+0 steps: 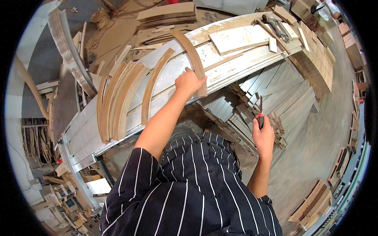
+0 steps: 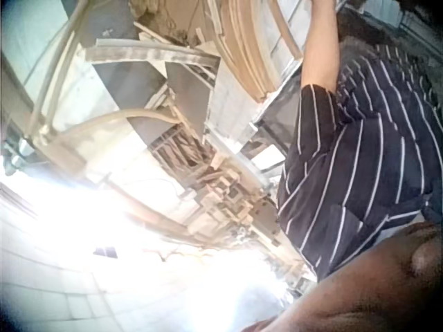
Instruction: The person trims the edges of curved wooden components using a handheld edge trimmer. They handle the wooden pieces one by one, sliding the tool along the edges and occasionally turning the pieces to reach all sides.
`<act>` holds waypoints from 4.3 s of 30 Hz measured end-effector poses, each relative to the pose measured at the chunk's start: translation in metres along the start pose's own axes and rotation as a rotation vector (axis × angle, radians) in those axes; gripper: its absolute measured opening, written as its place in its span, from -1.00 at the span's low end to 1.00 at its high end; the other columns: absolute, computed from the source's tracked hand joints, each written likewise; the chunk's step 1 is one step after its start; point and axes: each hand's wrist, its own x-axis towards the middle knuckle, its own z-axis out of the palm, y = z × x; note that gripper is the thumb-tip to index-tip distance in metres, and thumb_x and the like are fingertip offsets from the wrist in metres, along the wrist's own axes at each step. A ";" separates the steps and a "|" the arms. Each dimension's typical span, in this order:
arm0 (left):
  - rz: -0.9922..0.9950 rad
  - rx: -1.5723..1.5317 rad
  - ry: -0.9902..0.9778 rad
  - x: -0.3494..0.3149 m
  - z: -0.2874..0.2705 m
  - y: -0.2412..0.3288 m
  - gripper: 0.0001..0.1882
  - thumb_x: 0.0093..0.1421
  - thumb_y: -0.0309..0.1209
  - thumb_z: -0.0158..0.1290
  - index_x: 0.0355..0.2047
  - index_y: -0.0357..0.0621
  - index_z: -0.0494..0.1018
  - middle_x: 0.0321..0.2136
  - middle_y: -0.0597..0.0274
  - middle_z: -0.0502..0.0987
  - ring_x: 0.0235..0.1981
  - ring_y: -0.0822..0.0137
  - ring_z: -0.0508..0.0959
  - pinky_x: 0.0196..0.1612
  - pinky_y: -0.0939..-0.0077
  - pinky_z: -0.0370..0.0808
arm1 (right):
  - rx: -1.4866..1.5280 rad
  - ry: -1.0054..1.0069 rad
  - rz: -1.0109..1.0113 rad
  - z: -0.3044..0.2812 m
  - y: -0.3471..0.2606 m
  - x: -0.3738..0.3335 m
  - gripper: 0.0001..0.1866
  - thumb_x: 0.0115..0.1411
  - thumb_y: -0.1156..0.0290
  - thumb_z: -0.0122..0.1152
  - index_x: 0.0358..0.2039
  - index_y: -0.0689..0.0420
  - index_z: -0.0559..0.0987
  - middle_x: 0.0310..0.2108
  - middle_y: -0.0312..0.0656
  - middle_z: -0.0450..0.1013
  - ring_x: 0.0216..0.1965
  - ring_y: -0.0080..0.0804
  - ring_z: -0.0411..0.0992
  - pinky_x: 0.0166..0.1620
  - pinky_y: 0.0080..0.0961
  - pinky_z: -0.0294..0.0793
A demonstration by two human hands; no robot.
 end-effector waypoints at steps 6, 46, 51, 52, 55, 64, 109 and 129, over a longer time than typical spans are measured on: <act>-0.026 0.091 -0.109 0.017 0.008 0.016 0.28 0.10 0.41 0.23 0.37 -0.62 0.21 -0.04 -0.27 0.71 -0.04 -0.16 0.75 -0.01 0.06 0.69 | 0.024 0.001 0.043 0.001 -0.013 0.010 -0.73 0.47 0.17 0.22 -0.05 0.10 0.59 -0.46 -0.03 0.60 -0.39 -0.05 0.62 -0.28 -0.11 0.55; 0.059 0.162 -0.067 0.019 0.030 0.023 0.24 0.12 0.14 0.26 0.47 -0.59 -0.04 -0.11 -0.35 0.71 -0.04 -0.23 0.74 0.07 0.01 0.65 | 0.084 -0.130 0.056 0.045 -0.034 0.013 -0.64 0.44 0.09 0.17 0.02 0.10 0.52 -0.40 0.20 0.64 -0.30 0.34 0.63 -0.19 0.22 0.60; 0.031 0.158 -0.065 0.019 0.026 0.029 0.08 0.11 0.18 0.27 0.33 -0.46 0.16 -0.05 -0.42 0.69 0.03 -0.28 0.71 0.10 -0.04 0.62 | 0.082 -0.153 0.078 0.043 -0.031 0.012 -0.64 0.44 0.09 0.17 0.04 0.10 0.52 -0.42 0.18 0.64 -0.31 0.31 0.64 -0.19 0.21 0.61; 0.029 0.154 -0.068 0.018 0.026 0.029 0.07 0.11 0.18 0.27 0.32 -0.45 0.17 -0.05 -0.42 0.69 0.03 -0.28 0.71 0.11 -0.04 0.62 | 0.077 -0.162 0.083 0.043 -0.030 0.012 -0.63 0.44 0.09 0.17 0.05 0.10 0.52 -0.42 0.18 0.65 -0.31 0.31 0.64 -0.19 0.21 0.61; 0.039 0.139 -0.061 0.020 0.028 0.027 0.04 0.12 0.17 0.27 0.31 -0.42 0.17 -0.05 -0.41 0.69 0.03 -0.29 0.71 0.12 -0.04 0.61 | 0.073 -0.157 0.087 0.044 -0.025 0.012 -0.63 0.44 0.08 0.17 0.05 0.09 0.52 -0.42 0.17 0.65 -0.31 0.31 0.64 -0.19 0.21 0.62; 0.047 0.155 -0.042 0.019 0.030 0.027 0.06 0.11 0.18 0.25 0.32 -0.46 0.15 -0.07 -0.40 0.69 0.03 -0.31 0.70 0.12 -0.04 0.62 | 0.055 -0.153 0.076 0.046 -0.020 0.014 -0.61 0.44 0.08 0.17 0.07 0.10 0.52 -0.42 0.16 0.65 -0.31 0.29 0.65 -0.20 0.20 0.63; 0.426 0.133 0.441 0.113 0.052 0.038 -0.07 0.35 0.19 0.08 0.49 -0.22 0.19 0.41 -0.22 0.28 0.51 -0.13 0.11 0.58 -0.20 -0.17 | 0.047 -0.269 0.043 0.056 -0.054 0.015 -0.65 0.44 0.10 0.20 0.03 0.08 0.52 -0.42 0.12 0.64 -0.33 0.25 0.64 -0.24 0.19 0.60; 0.447 0.175 0.467 0.121 0.076 0.028 -0.13 0.32 0.02 0.17 0.48 -0.21 0.21 0.38 -0.14 0.35 0.51 -0.13 0.16 0.54 -0.28 -0.08 | 0.323 -0.380 0.150 0.150 -0.094 0.033 -0.75 0.38 0.24 0.21 -0.06 0.12 0.53 -0.28 0.12 0.67 -0.22 0.23 0.65 -0.12 0.11 0.64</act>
